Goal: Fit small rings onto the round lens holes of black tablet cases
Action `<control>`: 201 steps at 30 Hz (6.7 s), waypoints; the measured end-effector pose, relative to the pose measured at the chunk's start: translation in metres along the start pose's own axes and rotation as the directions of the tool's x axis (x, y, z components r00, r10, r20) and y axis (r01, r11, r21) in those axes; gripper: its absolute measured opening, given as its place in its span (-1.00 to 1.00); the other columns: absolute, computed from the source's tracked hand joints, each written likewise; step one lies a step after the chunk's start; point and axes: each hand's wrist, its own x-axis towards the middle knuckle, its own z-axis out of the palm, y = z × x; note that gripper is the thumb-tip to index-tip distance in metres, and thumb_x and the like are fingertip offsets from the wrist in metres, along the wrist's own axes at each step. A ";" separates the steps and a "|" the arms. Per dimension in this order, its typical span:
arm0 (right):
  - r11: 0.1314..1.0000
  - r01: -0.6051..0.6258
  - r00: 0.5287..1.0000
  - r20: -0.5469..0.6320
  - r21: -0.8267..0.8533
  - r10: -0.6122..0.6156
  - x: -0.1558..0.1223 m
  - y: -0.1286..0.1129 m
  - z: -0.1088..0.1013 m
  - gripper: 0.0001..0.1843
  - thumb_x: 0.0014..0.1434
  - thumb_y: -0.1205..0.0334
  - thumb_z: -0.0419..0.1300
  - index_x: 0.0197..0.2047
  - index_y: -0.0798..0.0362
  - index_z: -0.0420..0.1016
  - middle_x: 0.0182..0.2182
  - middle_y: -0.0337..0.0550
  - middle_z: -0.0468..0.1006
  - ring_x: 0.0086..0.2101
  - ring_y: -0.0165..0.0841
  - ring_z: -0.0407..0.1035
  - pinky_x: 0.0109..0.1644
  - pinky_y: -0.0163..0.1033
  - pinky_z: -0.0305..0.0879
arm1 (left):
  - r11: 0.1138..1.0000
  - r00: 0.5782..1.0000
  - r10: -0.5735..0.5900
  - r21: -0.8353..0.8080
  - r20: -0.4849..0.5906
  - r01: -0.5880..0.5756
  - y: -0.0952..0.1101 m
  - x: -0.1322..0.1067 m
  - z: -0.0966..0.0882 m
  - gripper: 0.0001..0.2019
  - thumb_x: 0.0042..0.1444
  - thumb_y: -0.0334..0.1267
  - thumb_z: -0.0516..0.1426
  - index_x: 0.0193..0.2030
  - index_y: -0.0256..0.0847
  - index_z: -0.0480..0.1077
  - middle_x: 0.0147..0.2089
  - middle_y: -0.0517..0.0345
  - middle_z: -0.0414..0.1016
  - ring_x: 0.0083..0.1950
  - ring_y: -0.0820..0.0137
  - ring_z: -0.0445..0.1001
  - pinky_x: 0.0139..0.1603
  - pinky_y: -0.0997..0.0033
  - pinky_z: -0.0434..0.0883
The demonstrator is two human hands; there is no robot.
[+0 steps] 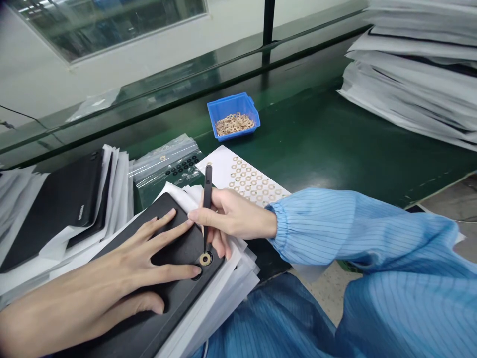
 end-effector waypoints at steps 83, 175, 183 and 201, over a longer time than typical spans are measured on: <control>0.835 0.282 0.956 0.071 -0.472 -0.283 -0.016 -0.008 0.002 -0.83 0.22 0.22 0.05 -0.39 0.09 0.21 -0.73 -0.33 0.33 -0.72 -0.45 0.33 -0.67 -0.42 0.22 | 0.998 0.994 -0.061 -0.019 0.092 0.063 0.008 0.002 0.001 -0.49 0.17 -0.10 0.10 0.23 -0.08 0.11 0.32 0.00 0.04 0.30 0.01 0.07 0.08 -0.31 0.18; 0.449 0.109 0.981 0.023 -0.887 -0.193 0.064 -0.077 -0.002 -0.87 -0.05 0.25 0.26 -0.44 0.15 0.58 -0.62 -0.29 0.44 -0.57 -0.50 0.26 -0.53 -0.41 0.08 | 0.780 0.866 -0.470 -0.378 0.171 0.498 -0.042 0.001 0.010 -0.17 0.13 0.19 -0.02 0.37 -0.06 -0.40 0.35 -0.02 -0.13 0.31 0.12 0.02 0.23 0.21 0.08; 0.681 -0.228 0.970 -0.224 -0.696 0.096 -0.026 -0.034 0.030 -0.91 -0.05 0.30 0.21 -0.54 0.08 0.50 -0.62 -0.29 0.42 -0.58 -0.48 0.25 -0.55 -0.38 0.12 | 0.786 0.857 -0.488 -0.346 0.164 0.513 -0.048 -0.002 0.016 -0.17 0.11 0.25 -0.07 0.35 0.03 -0.45 0.34 0.07 -0.07 0.25 0.13 0.14 0.15 0.28 0.19; 0.580 -0.216 0.960 -0.280 -0.786 -0.022 -0.027 -0.017 0.034 -0.89 -0.03 0.32 0.14 -0.56 0.07 0.39 -0.65 -0.32 0.32 -0.60 -0.49 0.18 -0.54 -0.38 0.08 | 0.777 0.838 -0.509 -0.316 0.195 0.545 -0.046 -0.001 0.015 -0.17 0.11 0.27 -0.09 0.35 0.05 -0.47 0.37 0.07 -0.17 0.30 0.12 0.07 0.20 0.20 0.15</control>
